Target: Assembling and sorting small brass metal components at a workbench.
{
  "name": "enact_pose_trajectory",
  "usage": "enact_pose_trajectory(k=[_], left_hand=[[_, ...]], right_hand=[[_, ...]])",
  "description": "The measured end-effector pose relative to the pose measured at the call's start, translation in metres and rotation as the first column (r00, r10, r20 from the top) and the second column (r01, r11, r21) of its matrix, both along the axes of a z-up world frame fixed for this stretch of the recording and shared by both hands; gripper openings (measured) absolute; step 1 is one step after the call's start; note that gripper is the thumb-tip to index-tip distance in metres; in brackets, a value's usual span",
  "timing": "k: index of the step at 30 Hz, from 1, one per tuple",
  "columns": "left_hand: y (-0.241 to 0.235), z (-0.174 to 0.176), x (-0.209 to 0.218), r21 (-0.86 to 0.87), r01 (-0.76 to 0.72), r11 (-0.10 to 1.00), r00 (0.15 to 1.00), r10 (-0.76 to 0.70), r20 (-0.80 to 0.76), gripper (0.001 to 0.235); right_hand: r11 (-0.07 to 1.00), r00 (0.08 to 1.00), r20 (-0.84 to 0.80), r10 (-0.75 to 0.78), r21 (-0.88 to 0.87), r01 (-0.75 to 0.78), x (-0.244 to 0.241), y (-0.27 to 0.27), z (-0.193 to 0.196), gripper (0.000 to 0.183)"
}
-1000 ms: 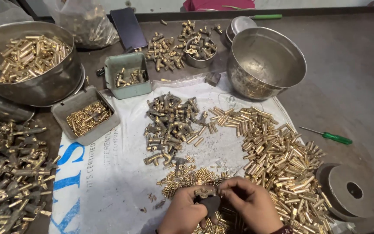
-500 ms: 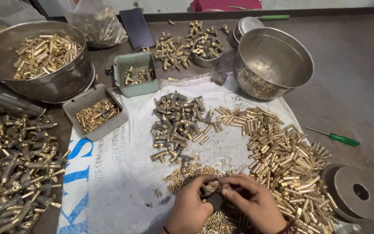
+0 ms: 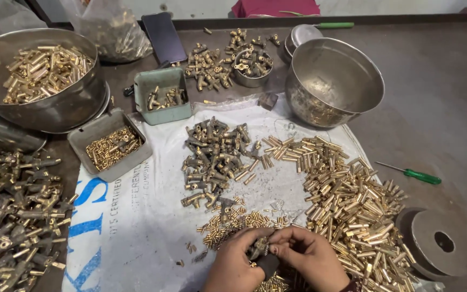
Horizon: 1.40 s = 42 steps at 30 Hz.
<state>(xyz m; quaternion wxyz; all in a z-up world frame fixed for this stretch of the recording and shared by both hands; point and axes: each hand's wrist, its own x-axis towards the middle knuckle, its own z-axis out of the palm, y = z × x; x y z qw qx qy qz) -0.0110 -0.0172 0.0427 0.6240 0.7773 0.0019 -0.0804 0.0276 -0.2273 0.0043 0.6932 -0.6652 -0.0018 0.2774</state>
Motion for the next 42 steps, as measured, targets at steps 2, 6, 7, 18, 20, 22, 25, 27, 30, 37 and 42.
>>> enact_pose_trajectory(k=[2,6,7,18,20,22,25,27,30,37,42], left_hand=[[0.001,0.001,0.0,0.033,0.015,0.999,1.0,-0.015,0.005,0.053],[-0.001,0.03,0.003,0.108,0.115,0.987,0.977,-0.093,-0.192,0.073],[-0.003,0.019,0.0,0.107,0.118,0.987,0.977,-0.096,-0.19,0.073],[0.0,0.001,-0.004,0.11,0.131,0.985,0.978,-0.147,0.147,0.052],[0.0,0.007,0.002,-0.019,0.027,0.999,0.999,-0.026,0.046,0.047],[0.002,0.006,0.007,-0.14,-0.092,0.986,0.994,0.084,-0.066,0.041],[0.005,-0.014,0.012,-0.346,-0.345,0.873,0.905,0.212,-0.368,0.036],[0.004,-0.034,0.01,-0.427,-0.379,0.821,0.904,0.231,-0.359,0.039],[-0.001,-0.018,0.007,-0.439,-0.34,0.831,0.925,0.213,-0.314,0.041],[0.005,0.017,-0.004,0.216,-0.102,0.971,0.951,0.032,0.308,0.045],[0.008,-0.001,0.0,-0.024,-0.073,0.997,0.99,0.07,-0.122,0.044]], right_hand=[[1.0,1.0,-0.008,-0.005,-0.028,0.005,-0.003,-0.003,-0.009,0.019],[0.993,0.984,0.171,0.051,-0.116,-0.031,-0.005,-0.003,0.0,0.013],[0.993,0.984,0.172,0.048,-0.118,-0.028,-0.002,-0.002,0.012,0.013],[0.774,0.783,0.618,0.071,-0.529,0.347,0.036,0.017,0.062,0.021],[0.781,0.794,0.608,-0.008,-0.492,0.384,0.047,-0.003,0.061,0.021],[0.781,0.798,0.596,-0.085,-0.458,0.425,0.05,-0.017,0.063,0.021],[0.689,0.915,0.395,0.083,-0.686,0.233,0.039,-0.025,0.066,0.021],[0.692,0.741,0.485,0.464,-0.721,0.039,0.026,-0.023,0.062,0.027],[0.623,0.722,0.453,0.523,-0.781,0.038,0.021,-0.021,0.064,0.025],[0.395,0.692,0.348,0.633,-0.913,0.098,0.002,0.016,0.066,0.031],[0.655,0.799,0.48,0.362,-0.741,0.149,0.005,0.014,0.07,0.027]])
